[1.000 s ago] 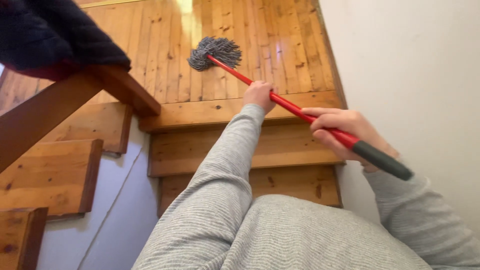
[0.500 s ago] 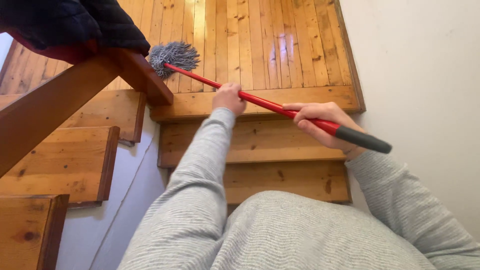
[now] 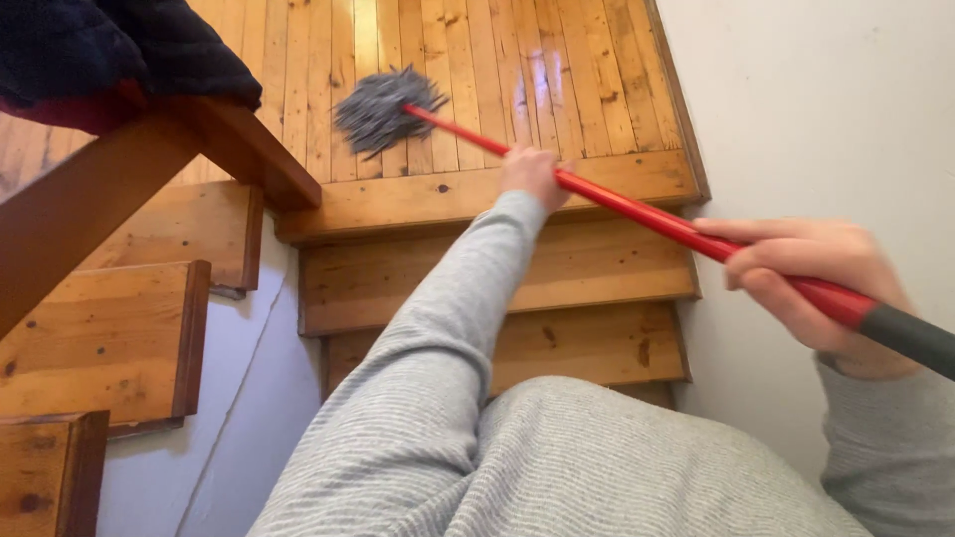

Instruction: The person mops wooden stairs and a tiled floor area at the bottom of the staircase using a mop with a red handle, moving the mop head over the surface of each step and the landing.

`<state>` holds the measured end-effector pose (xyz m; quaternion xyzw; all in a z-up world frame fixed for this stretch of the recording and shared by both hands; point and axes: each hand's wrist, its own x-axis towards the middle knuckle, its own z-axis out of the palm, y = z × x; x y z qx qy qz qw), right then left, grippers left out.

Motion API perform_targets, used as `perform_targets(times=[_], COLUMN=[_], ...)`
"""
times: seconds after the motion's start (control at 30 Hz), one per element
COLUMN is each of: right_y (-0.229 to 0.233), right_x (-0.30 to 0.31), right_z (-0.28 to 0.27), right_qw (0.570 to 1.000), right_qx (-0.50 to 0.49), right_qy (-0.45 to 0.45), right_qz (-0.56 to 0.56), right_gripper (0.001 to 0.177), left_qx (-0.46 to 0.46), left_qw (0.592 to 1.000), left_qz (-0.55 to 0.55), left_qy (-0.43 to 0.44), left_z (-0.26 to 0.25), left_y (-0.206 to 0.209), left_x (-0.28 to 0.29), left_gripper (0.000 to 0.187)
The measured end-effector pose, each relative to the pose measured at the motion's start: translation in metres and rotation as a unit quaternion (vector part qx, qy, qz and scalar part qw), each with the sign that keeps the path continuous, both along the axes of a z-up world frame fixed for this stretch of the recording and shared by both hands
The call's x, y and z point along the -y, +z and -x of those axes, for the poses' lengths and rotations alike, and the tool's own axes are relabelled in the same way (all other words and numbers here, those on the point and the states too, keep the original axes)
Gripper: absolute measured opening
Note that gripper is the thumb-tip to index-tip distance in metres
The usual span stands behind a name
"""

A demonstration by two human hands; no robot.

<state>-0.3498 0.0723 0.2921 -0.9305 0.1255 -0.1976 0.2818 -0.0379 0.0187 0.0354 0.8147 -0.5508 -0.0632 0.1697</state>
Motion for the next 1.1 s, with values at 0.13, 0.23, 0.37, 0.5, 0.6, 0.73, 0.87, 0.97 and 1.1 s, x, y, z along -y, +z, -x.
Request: perform_targets(times=[0.13,0.23,0.37,0.5,0.6,0.73,0.87,0.97,1.1], right_y=[0.008,0.005,-0.030,-0.068,-0.116,-0.162,-0.219,-0.237,-0.246], right_x=[-0.001,-0.002,-0.009,-0.013,0.004,-0.014,-0.024,-0.035,-0.048], right_z=[0.018,0.024,0.033,0.037,0.034,0.005,-0.006,-0.002,0.021], right_qw=[0.997,0.994,0.993,0.988,0.977,0.971,0.939,0.926,0.923], right_qx=[0.003,-0.006,0.071,0.062,0.093,0.100,0.100,0.124,0.145], right_qy=[-0.019,-0.017,-0.008,0.058,0.140,0.196,0.281,0.296,0.288], right_qz=[0.071,0.107,0.090,0.127,0.131,0.099,0.170,0.199,0.209], right_gripper=[0.034,0.038,0.039,0.036,0.030,0.023,0.022,0.021,0.022], left_qx=[-0.048,-0.095,-0.068,-0.013,0.055,0.066,0.082,0.094,0.108], left_qw=[0.999,0.994,0.996,0.999,0.998,0.996,0.989,0.980,0.975], left_qz=[0.016,0.015,0.040,0.044,0.027,0.009,-0.049,-0.088,-0.111], left_qy=[-0.015,-0.045,-0.039,-0.019,-0.016,0.065,0.115,0.151,0.158], left_z=[0.033,0.046,0.052,0.039,0.016,-0.020,-0.033,-0.028,-0.004], left_y=[0.023,0.039,0.025,-0.011,-0.046,-0.133,-0.157,-0.171,-0.169], left_x=[0.018,0.017,0.001,-0.012,-0.033,-0.064,-0.125,-0.154,-0.163], left_gripper=[0.050,0.044,0.044,0.040,0.020,0.031,0.032,0.039,0.035])
